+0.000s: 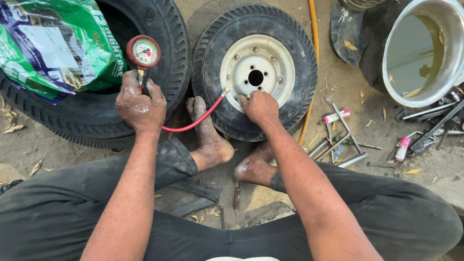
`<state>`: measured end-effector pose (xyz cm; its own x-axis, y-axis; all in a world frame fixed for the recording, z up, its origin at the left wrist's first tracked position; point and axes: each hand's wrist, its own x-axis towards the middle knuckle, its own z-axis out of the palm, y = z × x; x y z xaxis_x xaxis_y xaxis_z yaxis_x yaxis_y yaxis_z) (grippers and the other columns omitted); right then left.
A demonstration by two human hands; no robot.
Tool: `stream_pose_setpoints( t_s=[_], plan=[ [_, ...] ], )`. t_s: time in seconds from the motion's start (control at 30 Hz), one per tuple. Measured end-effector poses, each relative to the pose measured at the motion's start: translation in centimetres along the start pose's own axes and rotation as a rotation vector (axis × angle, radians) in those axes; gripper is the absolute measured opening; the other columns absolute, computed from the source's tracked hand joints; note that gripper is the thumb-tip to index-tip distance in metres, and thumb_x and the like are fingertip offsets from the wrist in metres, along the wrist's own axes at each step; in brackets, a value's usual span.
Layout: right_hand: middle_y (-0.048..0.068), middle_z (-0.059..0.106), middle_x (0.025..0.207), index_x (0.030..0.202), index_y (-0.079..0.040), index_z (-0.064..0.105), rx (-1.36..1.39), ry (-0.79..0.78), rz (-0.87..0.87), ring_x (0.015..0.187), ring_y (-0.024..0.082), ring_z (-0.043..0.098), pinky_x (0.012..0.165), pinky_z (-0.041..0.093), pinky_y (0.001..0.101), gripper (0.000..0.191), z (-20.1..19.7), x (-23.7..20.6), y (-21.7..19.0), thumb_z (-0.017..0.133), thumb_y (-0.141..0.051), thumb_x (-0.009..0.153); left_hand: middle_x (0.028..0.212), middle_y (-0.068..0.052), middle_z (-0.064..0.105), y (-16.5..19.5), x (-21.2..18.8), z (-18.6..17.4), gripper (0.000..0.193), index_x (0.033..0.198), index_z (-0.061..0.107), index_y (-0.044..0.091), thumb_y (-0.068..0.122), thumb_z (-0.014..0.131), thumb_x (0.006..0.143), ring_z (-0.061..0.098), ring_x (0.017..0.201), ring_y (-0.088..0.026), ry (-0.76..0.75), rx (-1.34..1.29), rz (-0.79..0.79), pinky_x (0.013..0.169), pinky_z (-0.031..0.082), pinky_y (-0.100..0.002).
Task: The person inflates a small tire using a pressure gauge and hose, then applies a white sealant paste to the inner rim. They insert a new inner tube into the tire and begin seating it by hand.
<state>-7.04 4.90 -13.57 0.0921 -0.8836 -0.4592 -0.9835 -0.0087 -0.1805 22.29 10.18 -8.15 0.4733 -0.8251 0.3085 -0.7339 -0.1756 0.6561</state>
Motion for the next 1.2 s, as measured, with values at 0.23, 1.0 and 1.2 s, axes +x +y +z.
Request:
stream_pose_setpoints(
  t_s=[0.23,1.0,1.2],
  plan=[
    [0.026,0.072,0.079,0.082,-0.001,0.077,-0.020,0.076,-0.030,0.077,0.042,0.072,0.071,0.057,0.0524,0.054,1.0,0.4,1.1,0.065,-0.052,0.092,0.095,-0.020,0.071,0.0,-0.3,0.5,0.024,0.111,0.064,0.003,0.010,0.071,0.089,0.069,0.086,-0.043,0.003,0.007,0.011,0.076,0.053,-0.051],
    [0.022,0.074,0.085,0.084,-0.004,0.078,0.105,0.040,0.047,0.084,0.040,0.073,0.078,0.058,0.0509,0.049,-0.9,0.3,0.3,0.068,-0.052,0.088,0.086,-0.017,0.070,0.3,0.5,1.2,0.025,0.107,0.068,0.006,0.017,0.074,0.086,0.068,0.077,-0.041,-0.005,0.097,-0.085,0.071,0.052,-0.051],
    [0.022,0.074,0.086,0.085,-0.003,0.078,0.081,0.046,0.053,0.085,0.039,0.073,0.078,0.058,0.0505,0.055,-0.9,0.1,0.2,0.068,-0.057,0.088,0.087,-0.018,0.070,0.4,0.4,1.2,0.025,0.108,0.068,0.006,0.016,0.074,0.086,0.068,0.078,-0.041,0.009,0.093,-0.068,0.072,0.052,-0.051]
  ],
)
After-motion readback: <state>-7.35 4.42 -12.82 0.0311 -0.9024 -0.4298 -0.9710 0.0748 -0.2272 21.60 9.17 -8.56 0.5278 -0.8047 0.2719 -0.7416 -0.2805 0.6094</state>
